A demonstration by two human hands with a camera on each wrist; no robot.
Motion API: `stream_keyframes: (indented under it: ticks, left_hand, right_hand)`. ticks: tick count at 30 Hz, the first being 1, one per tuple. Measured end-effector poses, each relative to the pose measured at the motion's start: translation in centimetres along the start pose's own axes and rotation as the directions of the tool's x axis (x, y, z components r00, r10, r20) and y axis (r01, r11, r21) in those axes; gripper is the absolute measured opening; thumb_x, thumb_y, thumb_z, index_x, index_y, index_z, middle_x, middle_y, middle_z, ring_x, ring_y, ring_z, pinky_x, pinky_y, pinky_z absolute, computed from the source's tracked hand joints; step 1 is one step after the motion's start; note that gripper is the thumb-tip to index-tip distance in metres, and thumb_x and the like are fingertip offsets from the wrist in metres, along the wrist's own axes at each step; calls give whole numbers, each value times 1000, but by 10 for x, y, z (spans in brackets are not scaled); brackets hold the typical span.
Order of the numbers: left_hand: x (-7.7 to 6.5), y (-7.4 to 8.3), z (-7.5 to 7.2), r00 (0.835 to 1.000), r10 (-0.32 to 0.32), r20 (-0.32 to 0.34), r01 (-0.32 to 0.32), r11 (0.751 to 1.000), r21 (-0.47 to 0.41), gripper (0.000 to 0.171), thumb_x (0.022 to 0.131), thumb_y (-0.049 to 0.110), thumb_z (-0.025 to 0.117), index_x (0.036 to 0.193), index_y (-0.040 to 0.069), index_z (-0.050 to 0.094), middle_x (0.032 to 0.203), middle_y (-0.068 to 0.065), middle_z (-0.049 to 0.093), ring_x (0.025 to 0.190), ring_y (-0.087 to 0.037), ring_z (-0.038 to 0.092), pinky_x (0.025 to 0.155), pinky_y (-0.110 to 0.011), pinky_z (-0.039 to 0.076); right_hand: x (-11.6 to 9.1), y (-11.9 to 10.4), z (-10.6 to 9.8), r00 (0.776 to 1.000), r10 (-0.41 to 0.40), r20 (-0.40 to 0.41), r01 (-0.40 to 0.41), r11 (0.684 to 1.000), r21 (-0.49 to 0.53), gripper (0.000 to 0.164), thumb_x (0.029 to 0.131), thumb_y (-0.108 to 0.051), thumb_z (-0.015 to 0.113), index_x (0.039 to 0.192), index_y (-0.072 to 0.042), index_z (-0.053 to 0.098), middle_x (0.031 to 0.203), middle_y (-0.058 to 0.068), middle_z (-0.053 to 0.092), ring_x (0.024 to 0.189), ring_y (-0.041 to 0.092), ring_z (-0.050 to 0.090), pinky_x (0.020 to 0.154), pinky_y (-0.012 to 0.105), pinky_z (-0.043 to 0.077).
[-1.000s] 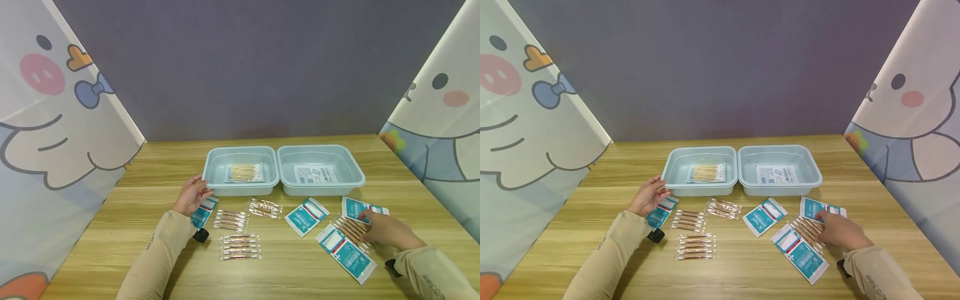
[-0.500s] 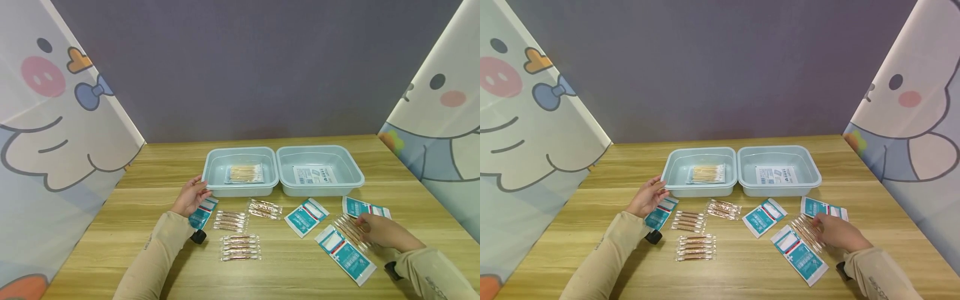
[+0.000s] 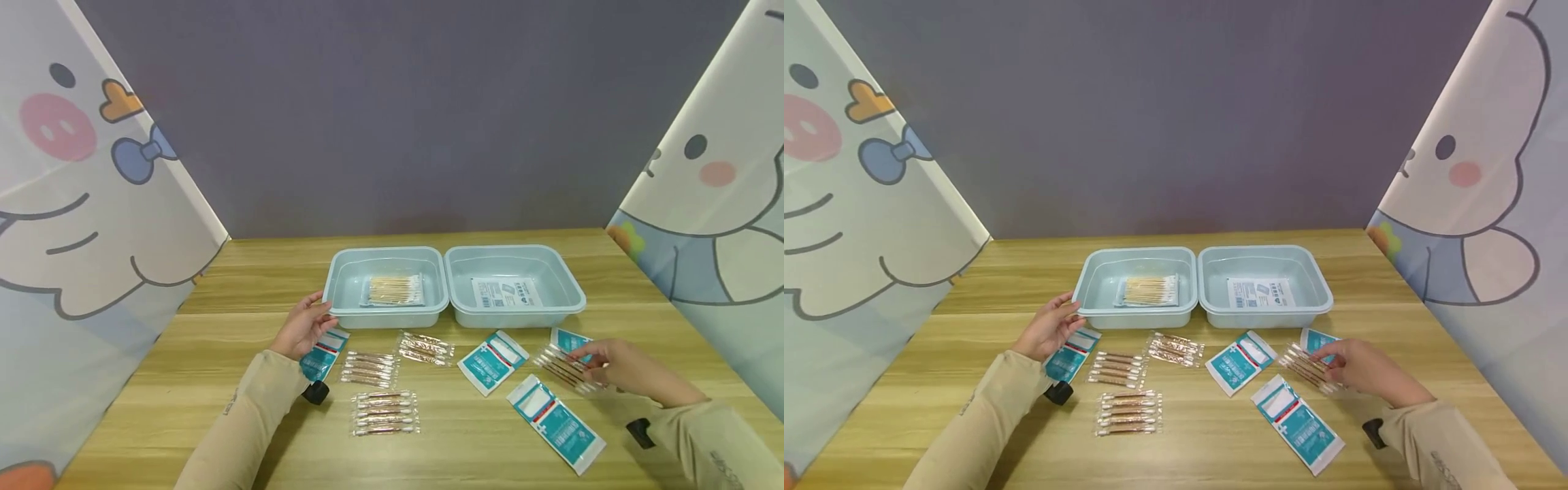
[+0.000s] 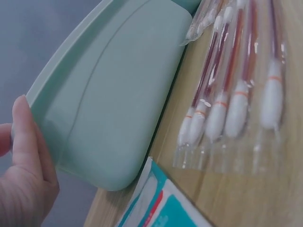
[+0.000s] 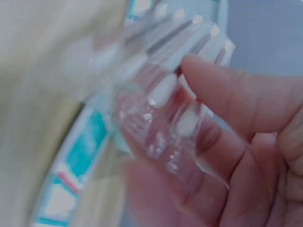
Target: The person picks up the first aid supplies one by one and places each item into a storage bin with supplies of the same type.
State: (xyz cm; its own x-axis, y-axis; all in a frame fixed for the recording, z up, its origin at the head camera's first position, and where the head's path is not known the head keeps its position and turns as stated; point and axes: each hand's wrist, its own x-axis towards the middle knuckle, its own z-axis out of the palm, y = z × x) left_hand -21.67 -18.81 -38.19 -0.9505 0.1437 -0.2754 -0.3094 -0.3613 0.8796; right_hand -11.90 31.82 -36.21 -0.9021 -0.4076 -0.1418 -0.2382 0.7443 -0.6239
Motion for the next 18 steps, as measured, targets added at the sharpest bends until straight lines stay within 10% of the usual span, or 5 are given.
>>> stream_keyframes:
  ticks: [6,18]
  left_hand:
    - [-2,7,-6,997,-15,77,13,999,31,56,101,-1,40,150,-3,12,107,-14,52,74,-11,59,75,-18,56]
    - [-4,7,-7,995,-12,95,9,999,36,57,100,-2,42,148,-5,13,98,-12,56,70,-11,61,72,-18,57]
  right_hand:
    - [17,-17,-7,981,-183,-69,177,980,-88,19,86,8,62,105,12,61,66,-12,51,51,-1,39,42,22,37]
    - [53,-57,-7,981,-176,-83,174,984,-31,19,94,5,54,111,3,61,70,-3,50,45,4,37,40,22,39]
